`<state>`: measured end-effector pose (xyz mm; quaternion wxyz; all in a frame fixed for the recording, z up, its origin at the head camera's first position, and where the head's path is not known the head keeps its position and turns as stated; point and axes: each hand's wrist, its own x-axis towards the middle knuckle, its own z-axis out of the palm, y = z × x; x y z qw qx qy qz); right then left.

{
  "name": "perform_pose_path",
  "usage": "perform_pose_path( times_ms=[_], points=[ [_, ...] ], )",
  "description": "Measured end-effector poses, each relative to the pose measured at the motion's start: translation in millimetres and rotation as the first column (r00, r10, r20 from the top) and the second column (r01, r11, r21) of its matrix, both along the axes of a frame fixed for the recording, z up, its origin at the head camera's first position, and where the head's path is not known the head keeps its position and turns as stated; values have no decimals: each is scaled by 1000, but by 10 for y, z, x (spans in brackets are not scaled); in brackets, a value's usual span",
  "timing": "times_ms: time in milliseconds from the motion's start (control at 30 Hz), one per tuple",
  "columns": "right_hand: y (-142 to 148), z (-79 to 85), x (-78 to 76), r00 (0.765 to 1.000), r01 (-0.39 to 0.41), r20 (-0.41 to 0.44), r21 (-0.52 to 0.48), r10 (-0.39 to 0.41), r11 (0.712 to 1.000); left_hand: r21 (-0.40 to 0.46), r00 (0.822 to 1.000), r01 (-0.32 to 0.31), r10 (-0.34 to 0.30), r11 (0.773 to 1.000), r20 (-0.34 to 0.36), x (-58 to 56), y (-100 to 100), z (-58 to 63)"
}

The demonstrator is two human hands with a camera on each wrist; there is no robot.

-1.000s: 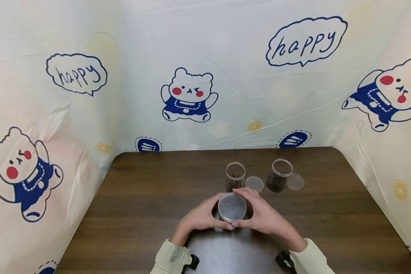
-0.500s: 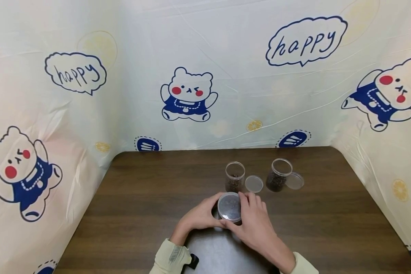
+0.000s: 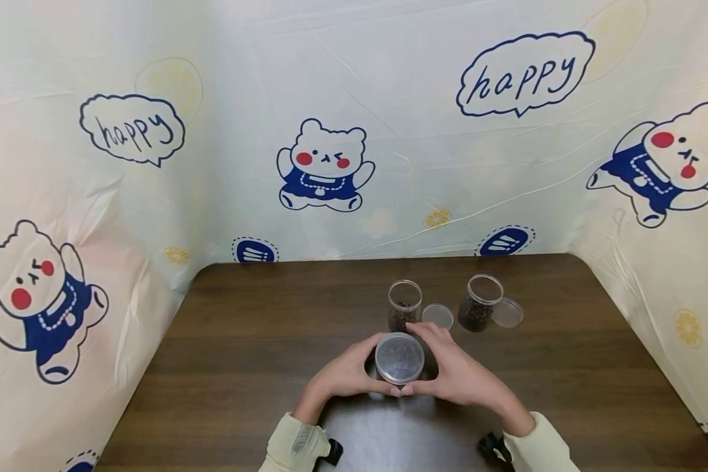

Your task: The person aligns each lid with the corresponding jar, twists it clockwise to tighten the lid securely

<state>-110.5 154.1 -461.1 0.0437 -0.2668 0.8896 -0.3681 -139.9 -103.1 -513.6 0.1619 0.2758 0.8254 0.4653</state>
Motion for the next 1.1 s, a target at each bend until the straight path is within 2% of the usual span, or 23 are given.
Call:
perform_pose_path(
  times_ms=[100,267,467,600,700,833,967,1100],
  points=[
    [41,-31,-61,999,-48,0,-23,48,999,3,1000,0,0,1000,0,2,-5,-9],
    [71,-74,-119,997,-78,2,-33,78,996,15,1000,2,-2,1000,9,1,-4,-17],
    [55,-138,-116,996,-82,-26,-47,81,996,13,1000,4,-4,1000,11,1,0,-22],
    [5,-162,-66,997,-56,-49,-51,53,997,12,1000,-1,1,1000,24,8,0,-9],
    [-64,-141,0,998,6,-56,-33,-8,999,6,1000,-5,4,1000,27,14,-2,-5],
    [-204,-93,115,986,148,-75,21,-146,989,-2,1000,0,0,1000,15,11,-7,-6],
    [-364,-63,240,949,298,-138,87,-285,951,0,1000,11,-11,1000,-8,2,-19,-10],
    [-466,-59,320,905,391,-241,139,-352,910,4,1000,16,-16,1000,-23,1,-24,-5]
  ],
)
